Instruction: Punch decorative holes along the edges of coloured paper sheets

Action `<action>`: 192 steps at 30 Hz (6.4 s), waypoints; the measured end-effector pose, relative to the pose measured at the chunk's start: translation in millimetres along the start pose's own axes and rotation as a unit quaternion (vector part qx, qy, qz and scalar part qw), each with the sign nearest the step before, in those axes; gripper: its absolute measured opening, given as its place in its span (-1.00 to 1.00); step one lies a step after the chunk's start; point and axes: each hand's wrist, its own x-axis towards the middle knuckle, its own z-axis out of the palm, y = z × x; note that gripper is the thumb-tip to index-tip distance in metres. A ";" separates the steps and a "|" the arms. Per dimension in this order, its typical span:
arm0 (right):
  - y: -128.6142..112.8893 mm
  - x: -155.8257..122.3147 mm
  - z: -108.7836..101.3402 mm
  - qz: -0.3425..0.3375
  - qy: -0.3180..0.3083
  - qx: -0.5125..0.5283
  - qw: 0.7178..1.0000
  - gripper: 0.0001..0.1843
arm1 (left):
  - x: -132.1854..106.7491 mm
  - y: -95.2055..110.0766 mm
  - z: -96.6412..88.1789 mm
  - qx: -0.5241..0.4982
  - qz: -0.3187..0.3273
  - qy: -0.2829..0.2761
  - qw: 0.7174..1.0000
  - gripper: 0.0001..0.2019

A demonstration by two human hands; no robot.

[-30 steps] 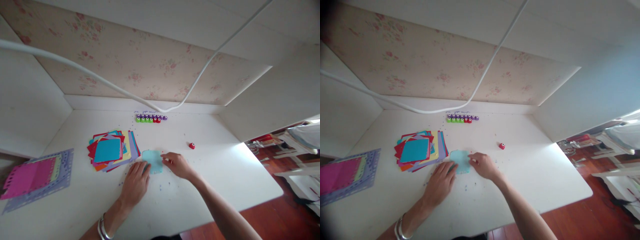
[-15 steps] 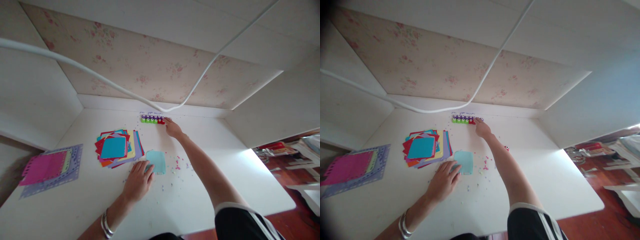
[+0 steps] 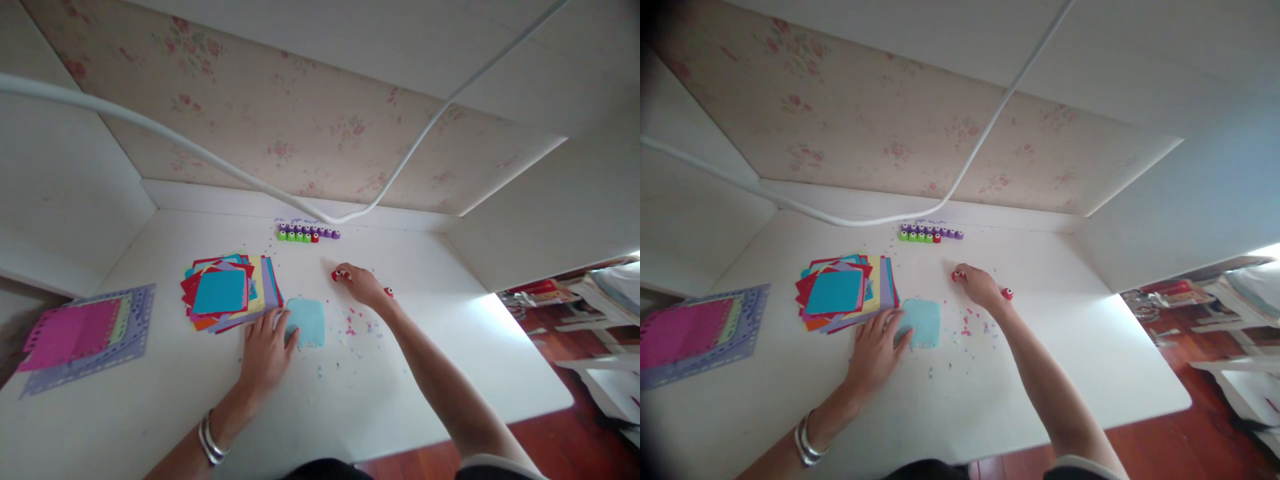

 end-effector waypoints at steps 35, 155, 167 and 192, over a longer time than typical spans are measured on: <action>-67.7 -110.1 63.9 0.060 0.185 0.336 0.921 -0.77 | 21.2 -0.6 -9.7 -0.316 -0.178 -0.090 0.928 -0.67; -83.6 -67.4 25.5 0.106 -0.148 0.140 0.973 -0.89 | 5.3 2.9 -5.7 -0.167 0.109 -0.064 0.978 -0.60; -80.6 -71.5 29.0 0.078 -0.127 0.142 0.979 -0.89 | 3.3 -0.8 -4.2 -0.146 0.136 -0.076 0.977 -0.71; -88.6 -79.2 23.9 0.055 -0.116 0.128 0.984 -0.82 | 1.2 -0.1 -3.2 -0.117 0.159 -0.081 0.977 -0.76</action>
